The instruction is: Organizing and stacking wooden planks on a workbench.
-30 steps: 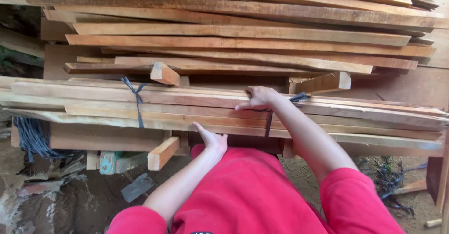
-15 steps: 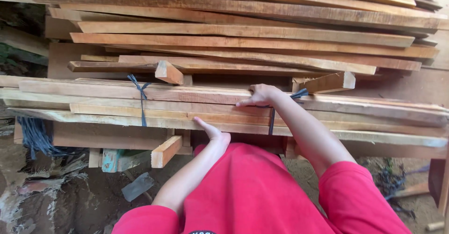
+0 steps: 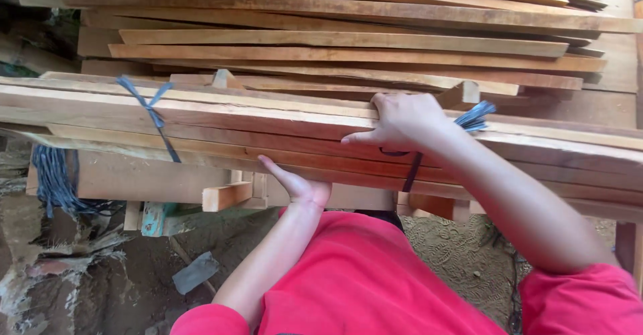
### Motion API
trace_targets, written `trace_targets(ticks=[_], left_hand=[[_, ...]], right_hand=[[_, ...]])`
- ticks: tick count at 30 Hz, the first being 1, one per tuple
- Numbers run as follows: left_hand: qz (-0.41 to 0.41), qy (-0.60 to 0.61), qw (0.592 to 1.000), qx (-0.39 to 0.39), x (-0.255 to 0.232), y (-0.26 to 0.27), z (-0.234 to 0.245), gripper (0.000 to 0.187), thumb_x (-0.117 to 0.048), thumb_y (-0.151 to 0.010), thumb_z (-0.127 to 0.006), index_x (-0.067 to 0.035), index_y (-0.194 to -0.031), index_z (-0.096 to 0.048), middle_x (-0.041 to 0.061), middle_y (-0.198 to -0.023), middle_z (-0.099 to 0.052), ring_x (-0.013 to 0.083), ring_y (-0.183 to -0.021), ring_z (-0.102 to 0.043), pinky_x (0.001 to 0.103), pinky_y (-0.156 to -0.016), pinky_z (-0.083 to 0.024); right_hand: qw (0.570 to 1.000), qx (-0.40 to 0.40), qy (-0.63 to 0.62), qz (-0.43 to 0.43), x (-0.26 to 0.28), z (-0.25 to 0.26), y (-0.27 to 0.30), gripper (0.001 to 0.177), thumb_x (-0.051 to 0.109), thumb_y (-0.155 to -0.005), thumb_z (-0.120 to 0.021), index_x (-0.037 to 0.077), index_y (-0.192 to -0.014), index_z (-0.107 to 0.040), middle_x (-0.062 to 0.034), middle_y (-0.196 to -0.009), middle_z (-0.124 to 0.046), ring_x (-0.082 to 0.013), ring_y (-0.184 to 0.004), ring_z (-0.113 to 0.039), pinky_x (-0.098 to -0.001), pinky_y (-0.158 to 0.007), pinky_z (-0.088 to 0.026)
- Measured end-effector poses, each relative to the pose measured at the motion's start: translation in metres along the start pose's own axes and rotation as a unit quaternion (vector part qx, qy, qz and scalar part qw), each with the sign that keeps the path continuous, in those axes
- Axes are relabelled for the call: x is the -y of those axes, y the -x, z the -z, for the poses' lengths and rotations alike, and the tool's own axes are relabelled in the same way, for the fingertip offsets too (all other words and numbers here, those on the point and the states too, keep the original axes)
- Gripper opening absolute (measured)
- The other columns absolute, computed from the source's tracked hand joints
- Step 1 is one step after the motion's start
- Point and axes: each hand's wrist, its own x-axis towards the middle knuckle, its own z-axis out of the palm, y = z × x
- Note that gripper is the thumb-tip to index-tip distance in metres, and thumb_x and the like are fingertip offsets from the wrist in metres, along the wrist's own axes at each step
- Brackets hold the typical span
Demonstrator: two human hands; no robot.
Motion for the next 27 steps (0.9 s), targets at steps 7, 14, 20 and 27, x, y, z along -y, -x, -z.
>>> trace_targets(ticks=[7,14,20,27], left_hand=[[0.004,-0.008,1.000,0.025,0.080,0.064,-0.010,0.117,-0.090,-0.059,-0.055,-0.036,-0.160,-0.032,-0.009,-0.154,-0.043,0.0173,-0.140,-0.047,0.041,-0.123,-0.037],[0.070,-0.059,0.995,0.039,0.227,0.114,0.008,0.108,-0.092,-0.056,-0.054,-0.036,-0.148,-0.046,-0.008,-0.137,-0.055,0.0161,-0.128,-0.056,0.038,-0.115,-0.045],[0.104,-0.133,0.984,0.055,0.368,0.149,0.029,0.105,-0.091,-0.064,-0.050,-0.033,-0.152,-0.045,-0.006,-0.145,-0.053,0.0199,-0.133,-0.054,0.040,-0.117,-0.044],[0.169,-0.253,0.949,0.084,0.502,0.185,0.040,0.109,-0.091,-0.062,-0.055,-0.028,-0.150,-0.049,0.000,-0.145,-0.056,0.0253,-0.135,-0.055,0.047,-0.116,-0.043]], right_hand=[[0.996,-0.071,0.019,-0.044,-0.073,0.029,0.117,0.096,0.091,-0.071,-0.059,0.018,-0.132,-0.064,-0.0087,-0.120,-0.075,-0.0344,-0.119,-0.069,-0.0509,-0.094,-0.055],[0.990,-0.051,-0.021,-0.130,-0.214,-0.049,0.214,0.094,0.088,-0.068,-0.062,0.020,-0.133,-0.061,-0.0045,-0.123,-0.074,-0.0308,-0.118,-0.070,-0.0454,-0.097,-0.053],[0.973,-0.026,-0.113,-0.199,-0.349,-0.133,0.290,0.094,0.086,-0.067,-0.064,0.021,-0.135,-0.060,-0.0067,-0.128,-0.073,-0.0310,-0.124,-0.067,-0.0485,-0.101,-0.053],[0.918,-0.039,-0.268,-0.291,-0.468,-0.234,0.366,0.089,0.084,-0.063,-0.068,0.025,-0.129,-0.065,-0.0040,-0.122,-0.074,-0.0270,-0.124,-0.066,-0.0469,-0.099,-0.052]])
